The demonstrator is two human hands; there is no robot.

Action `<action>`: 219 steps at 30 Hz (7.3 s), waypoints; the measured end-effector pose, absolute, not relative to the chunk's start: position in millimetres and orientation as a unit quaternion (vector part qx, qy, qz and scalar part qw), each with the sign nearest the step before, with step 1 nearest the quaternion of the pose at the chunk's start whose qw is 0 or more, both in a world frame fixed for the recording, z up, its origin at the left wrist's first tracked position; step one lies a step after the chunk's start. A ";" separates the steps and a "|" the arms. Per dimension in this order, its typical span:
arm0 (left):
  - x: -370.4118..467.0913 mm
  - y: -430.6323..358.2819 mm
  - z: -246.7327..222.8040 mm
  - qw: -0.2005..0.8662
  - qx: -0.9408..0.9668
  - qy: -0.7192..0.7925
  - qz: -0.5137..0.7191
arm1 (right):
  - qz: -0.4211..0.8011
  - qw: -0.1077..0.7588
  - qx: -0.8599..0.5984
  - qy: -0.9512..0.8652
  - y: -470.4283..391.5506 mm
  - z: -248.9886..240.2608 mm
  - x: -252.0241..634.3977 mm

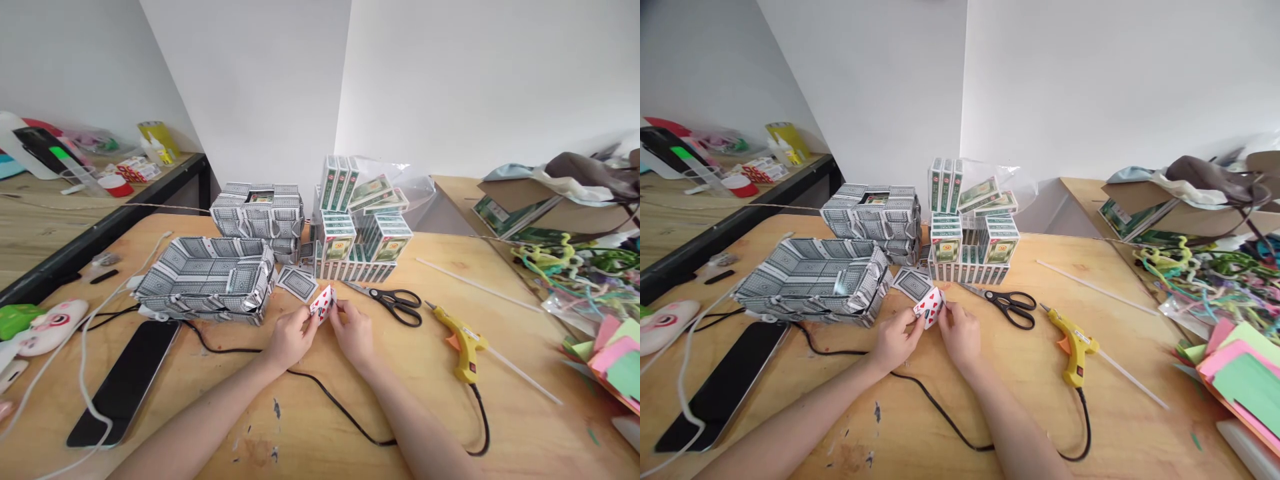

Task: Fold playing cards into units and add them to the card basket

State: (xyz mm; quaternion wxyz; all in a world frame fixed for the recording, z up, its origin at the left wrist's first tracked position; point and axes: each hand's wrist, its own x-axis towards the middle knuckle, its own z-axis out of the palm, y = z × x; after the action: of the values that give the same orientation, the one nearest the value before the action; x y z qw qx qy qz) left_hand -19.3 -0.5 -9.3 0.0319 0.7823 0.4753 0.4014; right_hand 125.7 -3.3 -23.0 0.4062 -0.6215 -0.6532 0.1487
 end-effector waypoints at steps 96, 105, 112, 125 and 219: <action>-23.1 21.2 -9.3 0.564 0.492 0.426 0.508 | 0.580 0.542 -0.454 -0.404 -1.9 -7.9 112.6; -24.5 19.1 -8.9 0.487 0.553 0.473 0.484 | 0.570 0.520 -0.476 -0.423 0.0 -12.3 117.9; -25.3 19.5 -8.8 0.491 0.552 0.485 0.467 | 0.585 0.516 -0.457 -0.427 3.2 -15.5 119.2; -24.9 22.2 -13.3 0.521 0.500 0.481 0.497 | 0.606 0.521 -0.441 -0.409 3.3 -6.3 118.6; -31.5 16.6 -0.7 0.415 0.689 0.424 0.415 | 0.708 0.404 -0.394 -0.425 7.9 -11.5 123.4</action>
State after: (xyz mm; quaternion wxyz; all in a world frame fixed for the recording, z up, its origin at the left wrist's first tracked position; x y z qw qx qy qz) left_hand -31.5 16.6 -0.7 0.4151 0.6894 0.4244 0.4151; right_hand 123.4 7.9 -11.5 0.4044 -0.3939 -0.4247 0.7078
